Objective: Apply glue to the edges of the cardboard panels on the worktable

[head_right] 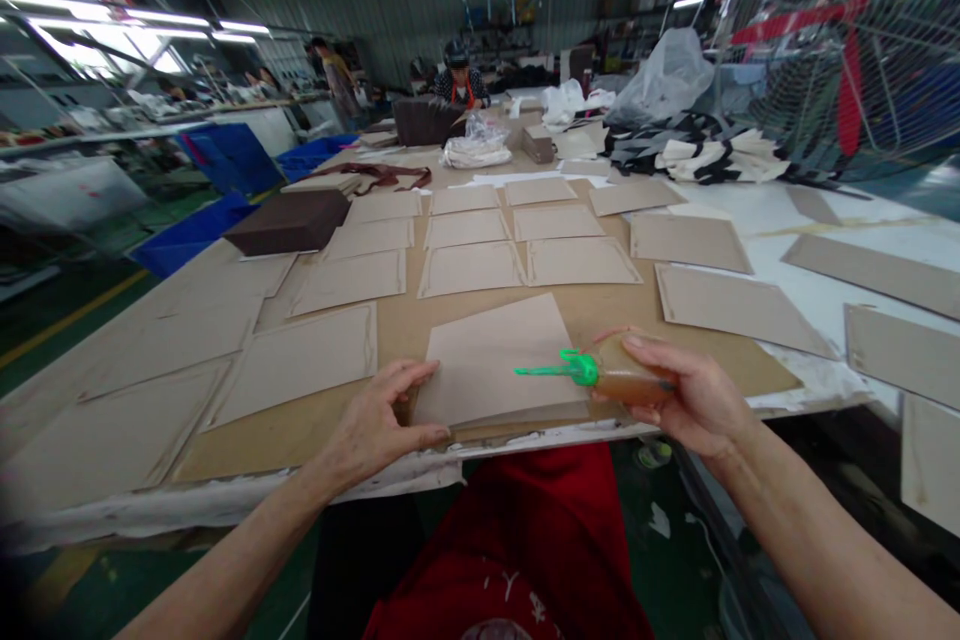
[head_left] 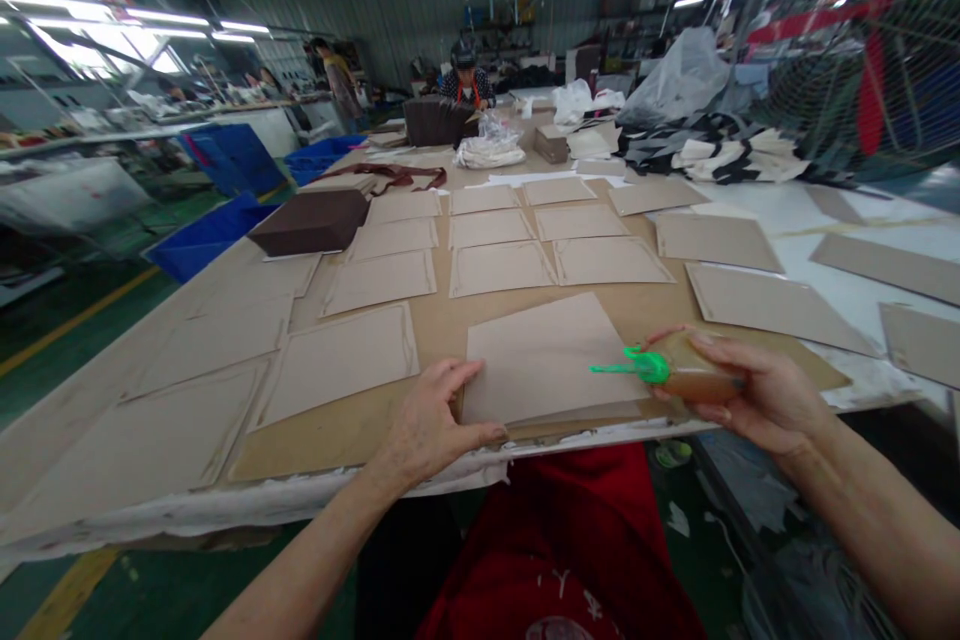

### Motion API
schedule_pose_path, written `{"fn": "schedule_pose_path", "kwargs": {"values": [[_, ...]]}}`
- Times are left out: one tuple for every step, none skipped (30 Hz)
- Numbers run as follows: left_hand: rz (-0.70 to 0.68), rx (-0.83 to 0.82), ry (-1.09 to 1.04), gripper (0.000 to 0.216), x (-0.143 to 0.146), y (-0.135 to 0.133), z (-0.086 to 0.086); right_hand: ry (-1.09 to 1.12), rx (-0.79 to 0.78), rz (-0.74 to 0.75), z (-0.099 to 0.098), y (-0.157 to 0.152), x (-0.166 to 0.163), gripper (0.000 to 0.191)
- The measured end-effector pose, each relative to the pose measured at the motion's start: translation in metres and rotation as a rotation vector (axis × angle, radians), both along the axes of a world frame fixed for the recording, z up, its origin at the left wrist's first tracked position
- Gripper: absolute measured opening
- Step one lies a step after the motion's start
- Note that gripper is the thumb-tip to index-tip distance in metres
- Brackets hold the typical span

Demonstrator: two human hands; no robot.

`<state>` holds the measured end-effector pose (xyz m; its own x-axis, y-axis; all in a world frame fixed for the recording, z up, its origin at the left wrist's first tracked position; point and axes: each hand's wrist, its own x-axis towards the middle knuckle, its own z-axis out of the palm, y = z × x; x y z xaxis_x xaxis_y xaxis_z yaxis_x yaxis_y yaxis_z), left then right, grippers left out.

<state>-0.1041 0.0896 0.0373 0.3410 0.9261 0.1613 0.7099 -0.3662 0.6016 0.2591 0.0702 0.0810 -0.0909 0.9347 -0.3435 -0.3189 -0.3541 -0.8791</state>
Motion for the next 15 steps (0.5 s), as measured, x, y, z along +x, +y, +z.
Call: {"fn": "schedule_pose_path", "kwargs": {"values": [[-0.004,0.015,0.019,0.073,0.001,-0.001,0.000,0.010,-0.005,-0.015,0.000,0.000,0.000,0.046],[-0.012,0.038,0.037,0.071,0.002,-0.001,0.000,0.020,-0.005,-0.020,-0.001,0.001,0.000,0.045],[-0.026,0.069,0.051,0.068,0.003,-0.002,0.000,0.029,-0.005,-0.019,-0.002,0.001,0.000,0.044],[-0.044,0.109,0.064,0.064,0.004,-0.003,-0.001,0.035,-0.006,-0.014,-0.002,0.000,-0.001,0.043],[-0.067,0.157,0.077,0.059,0.006,-0.004,-0.002,0.037,-0.008,-0.011,-0.002,0.000,-0.001,0.042],[-0.094,0.211,0.093,0.056,0.007,-0.005,-0.002,0.037,-0.013,-0.013,-0.003,-0.001,-0.002,0.042],[-0.119,0.271,0.111,0.052,0.009,-0.006,-0.003,0.037,-0.017,-0.020,-0.003,-0.001,-0.002,0.042],[-0.141,0.335,0.128,0.047,0.011,-0.007,-0.004,0.036,-0.018,-0.024,-0.002,-0.002,-0.003,0.042],[-0.160,0.404,0.145,0.041,0.012,-0.007,-0.005,0.036,-0.014,-0.021,-0.002,-0.003,-0.004,0.042],[-0.178,0.473,0.160,0.035,0.013,-0.008,-0.005,0.036,-0.004,-0.005,-0.002,-0.004,-0.005,0.042],[-0.190,0.540,0.173,0.030,0.013,-0.010,-0.005,0.036,0.006,0.019,-0.002,-0.004,-0.006,0.042],[-0.193,0.606,0.182,0.028,0.013,-0.011,-0.003,0.038,0.016,0.044,-0.002,-0.005,-0.006,0.042],[-0.191,0.666,0.193,0.026,0.012,-0.013,-0.001,0.042,0.021,0.059,-0.003,-0.006,-0.006,0.042],[-0.184,0.717,0.202,0.026,0.010,-0.015,0.002,0.049,0.023,0.061,-0.004,-0.007,-0.006,0.042],[-0.175,0.757,0.208,0.025,0.009,-0.018,0.004,0.056,0.023,0.052,-0.005,-0.009,-0.006,0.042]]}}
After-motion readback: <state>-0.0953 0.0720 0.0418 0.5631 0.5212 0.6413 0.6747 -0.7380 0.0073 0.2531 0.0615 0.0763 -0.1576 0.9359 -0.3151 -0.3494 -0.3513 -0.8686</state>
